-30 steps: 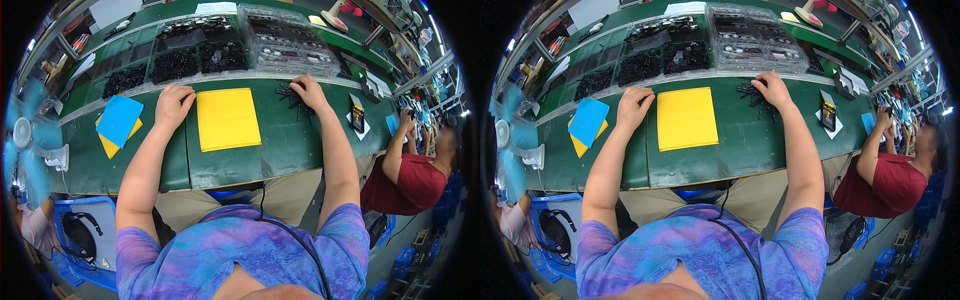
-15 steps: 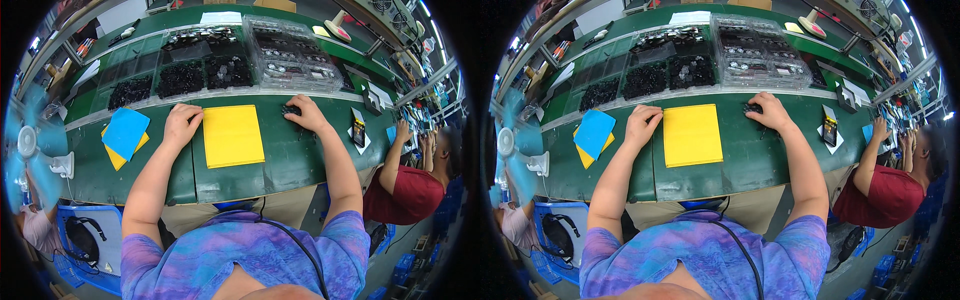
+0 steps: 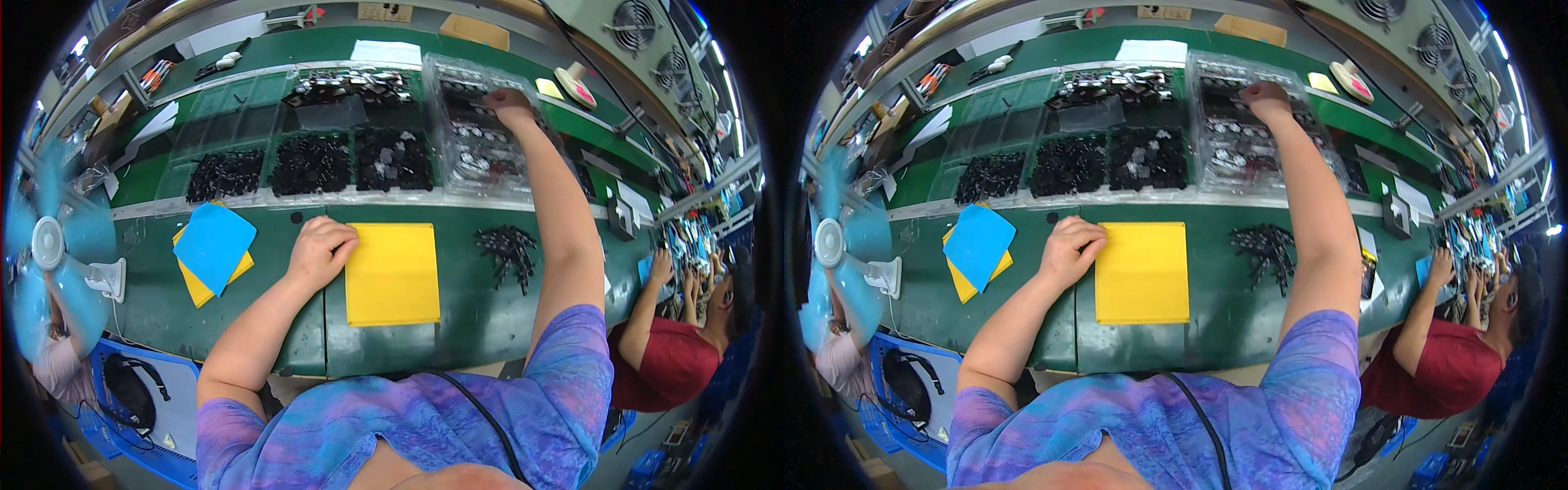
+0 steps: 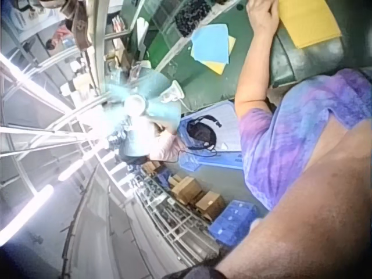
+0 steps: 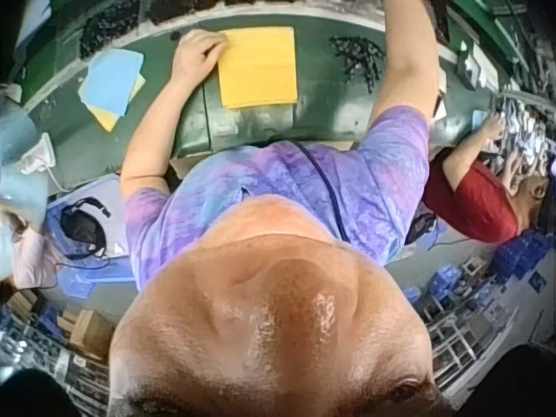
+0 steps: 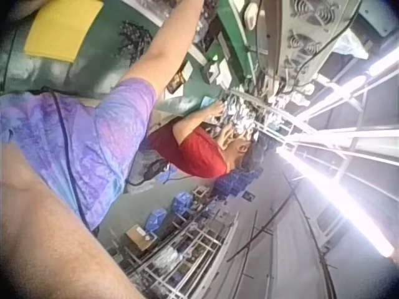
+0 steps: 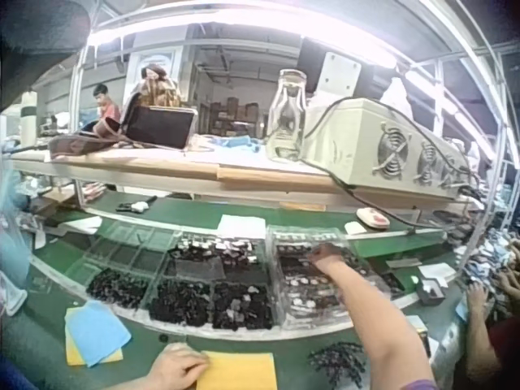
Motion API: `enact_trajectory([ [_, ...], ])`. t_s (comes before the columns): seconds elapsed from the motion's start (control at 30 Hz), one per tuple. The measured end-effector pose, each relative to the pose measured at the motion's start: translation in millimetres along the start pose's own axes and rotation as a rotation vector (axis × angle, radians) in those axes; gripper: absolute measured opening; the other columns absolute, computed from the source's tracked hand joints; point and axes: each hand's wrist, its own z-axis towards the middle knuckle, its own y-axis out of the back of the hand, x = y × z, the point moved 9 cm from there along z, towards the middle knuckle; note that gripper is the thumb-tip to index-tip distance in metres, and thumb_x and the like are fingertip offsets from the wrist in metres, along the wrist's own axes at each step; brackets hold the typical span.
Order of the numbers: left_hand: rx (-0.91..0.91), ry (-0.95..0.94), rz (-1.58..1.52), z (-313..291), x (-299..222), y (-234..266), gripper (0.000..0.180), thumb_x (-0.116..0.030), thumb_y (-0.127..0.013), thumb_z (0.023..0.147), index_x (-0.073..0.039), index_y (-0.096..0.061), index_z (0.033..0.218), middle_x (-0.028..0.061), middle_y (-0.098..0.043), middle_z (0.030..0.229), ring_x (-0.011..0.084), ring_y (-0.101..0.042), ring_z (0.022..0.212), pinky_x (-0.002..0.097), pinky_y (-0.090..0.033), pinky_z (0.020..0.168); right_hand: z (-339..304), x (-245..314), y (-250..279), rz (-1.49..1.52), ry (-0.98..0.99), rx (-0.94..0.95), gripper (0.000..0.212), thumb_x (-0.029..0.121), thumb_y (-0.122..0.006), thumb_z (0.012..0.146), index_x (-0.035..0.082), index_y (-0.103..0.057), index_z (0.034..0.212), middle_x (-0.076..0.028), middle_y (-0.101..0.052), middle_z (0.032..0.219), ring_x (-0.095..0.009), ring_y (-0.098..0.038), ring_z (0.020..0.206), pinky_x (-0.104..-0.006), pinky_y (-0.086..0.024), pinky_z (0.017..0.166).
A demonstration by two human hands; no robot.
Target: Assembling a handheld electronic device at a factory workstation.
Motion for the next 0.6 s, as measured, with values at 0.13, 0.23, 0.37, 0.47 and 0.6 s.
enact_trajectory([
  [0.13,0.010,0.050,-0.046,1.4,10.8,-3.5,0.009,-0.012,-0.073,0.082,-0.006,-0.073,0.088,0.0057,-0.073,0.094,0.0260,-0.065,0.092,0.0396,-0.048,0.091,72.9,-19.0,-24.2,-0.159,0.016,-0.010,0.043,0.043,-0.072,0.081,0.005,-0.074,0.100,-0.020,-0.072,0.103,-0.034,-0.069,0.096,-0.0424,-0.053,0.085],
  [0.23,0.014,0.084,-0.061,-2.3,18.9,-6.2,0.009,-0.012,-0.074,0.081,-0.007,-0.074,0.088,0.0056,-0.073,0.095,0.0264,-0.066,0.094,0.0401,-0.048,0.093,90.1,-30.1,-41.9,-0.319,-0.240,0.018,0.045,0.045,-0.072,0.081,0.011,-0.073,0.111,-0.013,-0.068,0.122,-0.038,-0.063,0.114,-0.0449,-0.051,0.096],
  [0.37,0.046,0.130,-0.069,-2.5,21.5,-5.3,0.008,-0.012,-0.074,0.081,-0.007,-0.073,0.088,0.0053,-0.073,0.096,0.0260,-0.066,0.095,0.0405,-0.047,0.094,74.3,-1.6,-50.5,-0.472,-0.411,0.202,0.064,0.058,-0.070,0.082,0.017,-0.064,0.130,-0.007,-0.058,0.141,-0.029,-0.053,0.132,-0.0441,-0.043,0.106],
  [0.47,0.041,0.137,-0.065,-0.6,20.3,-3.1,0.008,-0.011,-0.074,0.081,-0.007,-0.073,0.088,0.0048,-0.073,0.096,0.0255,-0.066,0.095,0.0405,-0.047,0.095,80.8,-1.1,-53.5,-0.469,-0.485,0.283,0.067,0.058,-0.073,0.080,0.018,-0.063,0.132,-0.006,-0.057,0.141,-0.029,-0.052,0.133,-0.0449,-0.042,0.107],
  [0.6,0.038,0.145,-0.073,4.1,19.8,-4.8,0.008,-0.011,-0.074,0.081,-0.007,-0.073,0.088,0.0044,-0.073,0.096,0.0252,-0.066,0.094,0.0405,-0.047,0.095,134.9,-64.0,-69.6,-0.371,-0.423,0.172,0.062,0.057,-0.077,0.075,0.013,-0.070,0.118,-0.010,-0.068,0.123,-0.030,-0.063,0.117,-0.0453,-0.051,0.094],
])
